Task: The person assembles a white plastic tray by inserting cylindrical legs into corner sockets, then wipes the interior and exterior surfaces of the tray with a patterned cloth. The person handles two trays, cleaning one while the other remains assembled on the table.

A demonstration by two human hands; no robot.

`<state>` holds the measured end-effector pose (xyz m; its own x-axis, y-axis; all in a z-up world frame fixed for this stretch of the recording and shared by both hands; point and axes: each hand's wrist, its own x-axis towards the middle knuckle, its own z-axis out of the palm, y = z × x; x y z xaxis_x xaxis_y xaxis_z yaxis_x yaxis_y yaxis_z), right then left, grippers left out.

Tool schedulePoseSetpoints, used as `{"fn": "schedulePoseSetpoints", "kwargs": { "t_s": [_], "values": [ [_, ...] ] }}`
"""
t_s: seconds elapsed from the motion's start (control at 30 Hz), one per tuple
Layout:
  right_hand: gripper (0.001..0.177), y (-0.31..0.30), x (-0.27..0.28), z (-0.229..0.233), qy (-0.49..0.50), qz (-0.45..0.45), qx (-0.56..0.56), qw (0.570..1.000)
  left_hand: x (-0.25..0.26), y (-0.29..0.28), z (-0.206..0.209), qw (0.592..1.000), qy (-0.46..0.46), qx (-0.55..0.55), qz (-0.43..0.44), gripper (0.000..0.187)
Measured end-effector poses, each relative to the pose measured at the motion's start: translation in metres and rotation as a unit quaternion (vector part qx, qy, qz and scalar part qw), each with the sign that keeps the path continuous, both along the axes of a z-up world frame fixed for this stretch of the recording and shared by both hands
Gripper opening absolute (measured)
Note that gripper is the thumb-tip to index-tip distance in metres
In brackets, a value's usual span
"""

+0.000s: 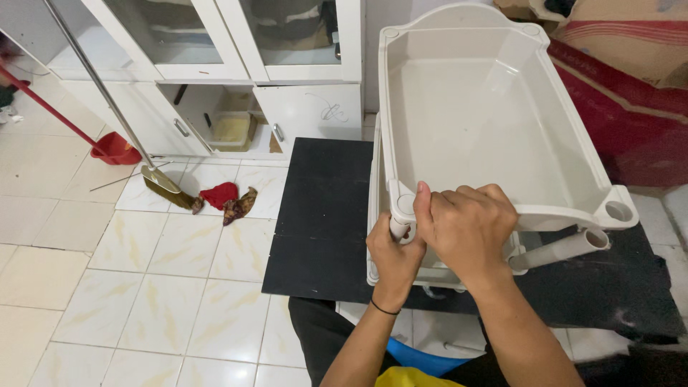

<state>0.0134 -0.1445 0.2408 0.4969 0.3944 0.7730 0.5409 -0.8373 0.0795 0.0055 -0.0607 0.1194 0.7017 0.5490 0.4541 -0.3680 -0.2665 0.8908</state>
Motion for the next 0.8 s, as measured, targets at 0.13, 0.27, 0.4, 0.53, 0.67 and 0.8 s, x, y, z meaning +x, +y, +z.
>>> {"fn": "schedulePoseSetpoints", "kwargs": {
  "t_s": [0.13,0.27,0.4,0.53,0.67,0.8],
  "values": [
    [0.051,0.001,-0.001,0.001,0.007,0.0,0.004,1.0,0.009,0.004,-0.008,0.999,-0.016,-0.017,-0.047,0.013],
    [0.049,0.0,0.002,0.004,0.007,-0.003,0.002,1.0,0.018,0.017,-0.014,0.99,-0.029,-0.003,-0.138,0.006],
    [0.053,0.0,0.001,0.003,0.018,-0.006,0.004,1.0,0.023,0.034,-0.02,0.96,0.01,-0.003,-0.281,0.008],
    [0.052,0.0,0.001,0.003,0.012,-0.001,0.012,1.0,0.027,0.045,-0.027,0.931,0.047,-0.009,-0.361,0.009],
    [0.05,0.001,0.002,0.004,0.013,-0.001,0.016,1.0,0.03,0.048,-0.026,0.917,0.05,-0.019,-0.395,0.008],
    [0.051,0.001,-0.001,0.006,0.015,-0.005,0.017,1.0,0.017,0.035,-0.01,0.965,0.031,0.01,-0.261,0.014]
  ]
}}
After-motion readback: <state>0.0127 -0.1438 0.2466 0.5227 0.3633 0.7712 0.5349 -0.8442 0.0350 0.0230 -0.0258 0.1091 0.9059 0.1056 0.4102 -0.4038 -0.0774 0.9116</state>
